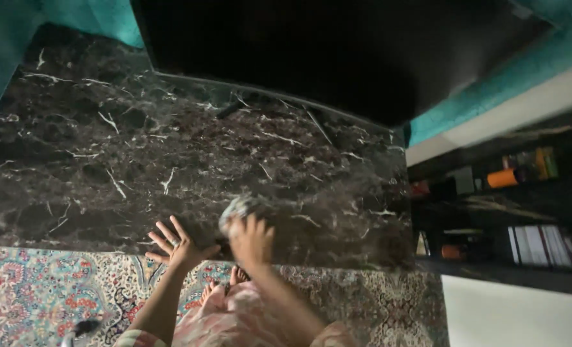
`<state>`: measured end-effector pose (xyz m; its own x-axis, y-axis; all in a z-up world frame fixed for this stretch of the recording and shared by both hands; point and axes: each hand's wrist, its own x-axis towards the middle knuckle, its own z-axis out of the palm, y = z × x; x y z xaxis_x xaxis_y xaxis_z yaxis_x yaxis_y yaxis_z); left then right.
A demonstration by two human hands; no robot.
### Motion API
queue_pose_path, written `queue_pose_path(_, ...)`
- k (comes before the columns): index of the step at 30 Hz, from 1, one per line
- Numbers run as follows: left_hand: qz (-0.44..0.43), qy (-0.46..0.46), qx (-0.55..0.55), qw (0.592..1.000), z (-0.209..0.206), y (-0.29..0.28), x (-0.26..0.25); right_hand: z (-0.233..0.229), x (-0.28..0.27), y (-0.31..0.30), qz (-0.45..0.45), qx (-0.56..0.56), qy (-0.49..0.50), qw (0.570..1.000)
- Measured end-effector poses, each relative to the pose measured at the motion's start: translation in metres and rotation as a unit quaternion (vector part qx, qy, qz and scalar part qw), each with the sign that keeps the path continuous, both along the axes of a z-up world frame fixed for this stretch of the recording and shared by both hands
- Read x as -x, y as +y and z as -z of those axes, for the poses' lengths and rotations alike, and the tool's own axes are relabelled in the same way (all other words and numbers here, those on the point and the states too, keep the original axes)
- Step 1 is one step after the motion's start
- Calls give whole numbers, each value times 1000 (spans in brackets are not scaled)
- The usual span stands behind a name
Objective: The person is cleaning a desk and a computer monitor with a cloth.
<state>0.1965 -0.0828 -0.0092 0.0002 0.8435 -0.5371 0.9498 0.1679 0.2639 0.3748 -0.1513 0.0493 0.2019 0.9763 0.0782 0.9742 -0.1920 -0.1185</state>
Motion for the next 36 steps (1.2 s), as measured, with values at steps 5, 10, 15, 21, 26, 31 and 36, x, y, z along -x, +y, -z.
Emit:
queue_pose_path(5,-4,-37,-53,998,9,-1,5,-9,10,-47,-20,29,45,998)
queue_pose_path(10,13,-51,-69,996,-1,-6,9,-1,-84,-107,145,74,26,986)
queue_pose_path(15,10,-54,-55,997,0,-1,8,10,-127,-127,251,-77,-191,946)
queue_pose_path(21,3,-78,-70,995,6,1,12,134,-46,-79,91,-152,10,984)
queue_pose_path(26,15,-78,-95,992,10,-3,10,-3,-7,-86,38,-182,-17,982)
queue_pose_path(31,-30,-39,-79,996,73,-4,16,33,-120,-129,188,-97,133,968)
queue_pose_path(36,12,-46,-97,994,193,-182,-17,-13,-262,-203,434,43,24,900)
